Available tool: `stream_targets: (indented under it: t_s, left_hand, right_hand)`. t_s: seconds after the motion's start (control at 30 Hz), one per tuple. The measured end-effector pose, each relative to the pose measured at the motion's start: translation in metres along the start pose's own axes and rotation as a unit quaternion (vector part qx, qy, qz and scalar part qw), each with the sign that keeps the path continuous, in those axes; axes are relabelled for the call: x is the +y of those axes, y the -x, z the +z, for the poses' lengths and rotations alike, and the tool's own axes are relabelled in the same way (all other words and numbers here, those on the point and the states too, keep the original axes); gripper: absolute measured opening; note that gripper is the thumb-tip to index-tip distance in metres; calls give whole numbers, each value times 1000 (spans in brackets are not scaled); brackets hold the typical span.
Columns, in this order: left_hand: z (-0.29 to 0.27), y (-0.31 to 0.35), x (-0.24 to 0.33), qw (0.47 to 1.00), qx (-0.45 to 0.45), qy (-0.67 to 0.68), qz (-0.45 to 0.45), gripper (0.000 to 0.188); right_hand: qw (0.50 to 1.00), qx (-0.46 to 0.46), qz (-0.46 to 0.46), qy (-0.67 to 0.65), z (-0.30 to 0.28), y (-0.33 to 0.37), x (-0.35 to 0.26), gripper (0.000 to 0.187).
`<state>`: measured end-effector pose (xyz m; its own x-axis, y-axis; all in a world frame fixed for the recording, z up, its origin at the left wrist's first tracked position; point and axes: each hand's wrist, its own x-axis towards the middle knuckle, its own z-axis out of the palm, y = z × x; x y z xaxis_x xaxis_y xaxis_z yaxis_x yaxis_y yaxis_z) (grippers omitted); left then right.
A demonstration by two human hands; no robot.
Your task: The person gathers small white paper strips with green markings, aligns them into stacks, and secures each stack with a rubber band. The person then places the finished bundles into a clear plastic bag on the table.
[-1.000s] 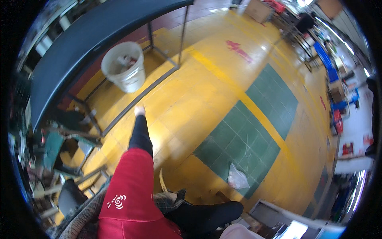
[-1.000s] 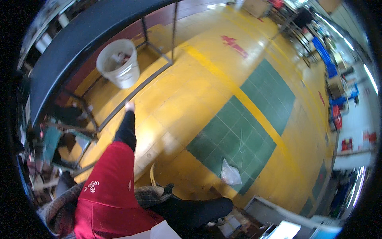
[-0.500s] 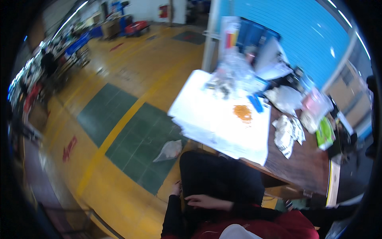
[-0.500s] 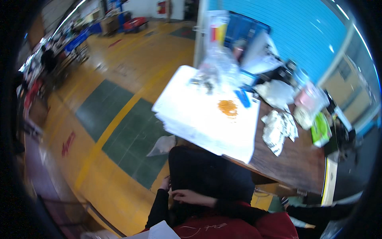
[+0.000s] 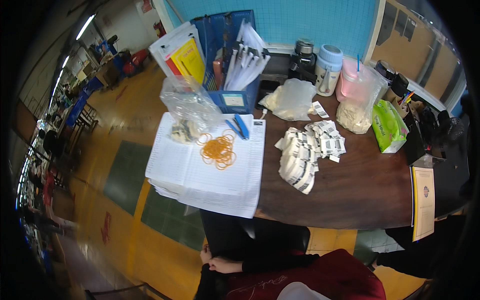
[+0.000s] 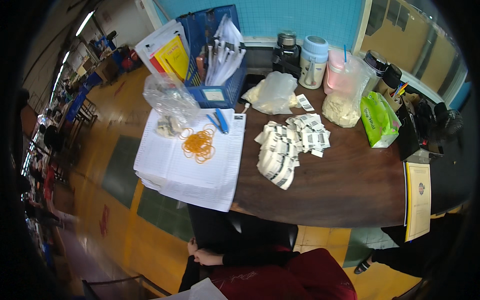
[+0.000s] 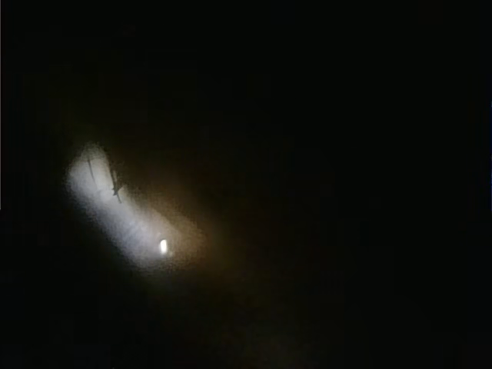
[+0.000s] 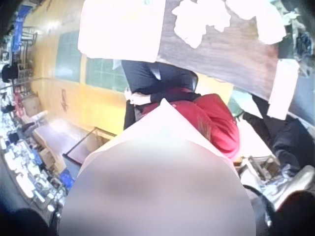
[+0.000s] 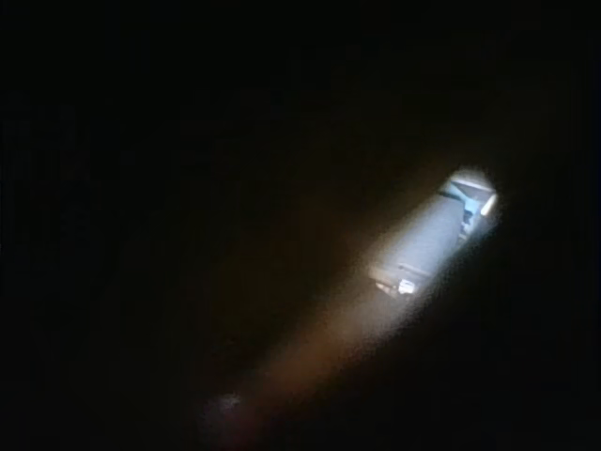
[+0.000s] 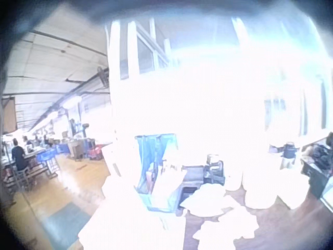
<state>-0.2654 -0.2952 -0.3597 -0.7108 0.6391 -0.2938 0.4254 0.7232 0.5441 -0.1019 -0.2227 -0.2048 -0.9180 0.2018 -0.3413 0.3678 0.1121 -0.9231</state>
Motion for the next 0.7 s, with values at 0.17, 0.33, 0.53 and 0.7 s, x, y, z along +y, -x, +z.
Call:
stream_targets:
  t_s: [0.17, 0.33, 0.53, 0.7]
  left_hand:
    - [-88, 97, 110, 941, 79, 321, 73, 11]
    - [-153, 154, 303, 865, 250, 369, 230, 14]
    - [-113, 138, 487, 844, -158, 213, 466, 49]
    - [-57, 115, 522, 876, -91, 98, 463, 77]
  right_hand:
    - [950, -80, -300, -21, -65, 120, -52, 21]
    - [940, 86, -291, -154, -188, 272, -90, 22]
    - [799, 548, -110, -223, -237, 317, -70, 28]
    - [740, 645, -67, -180, -214, 320, -55, 26]
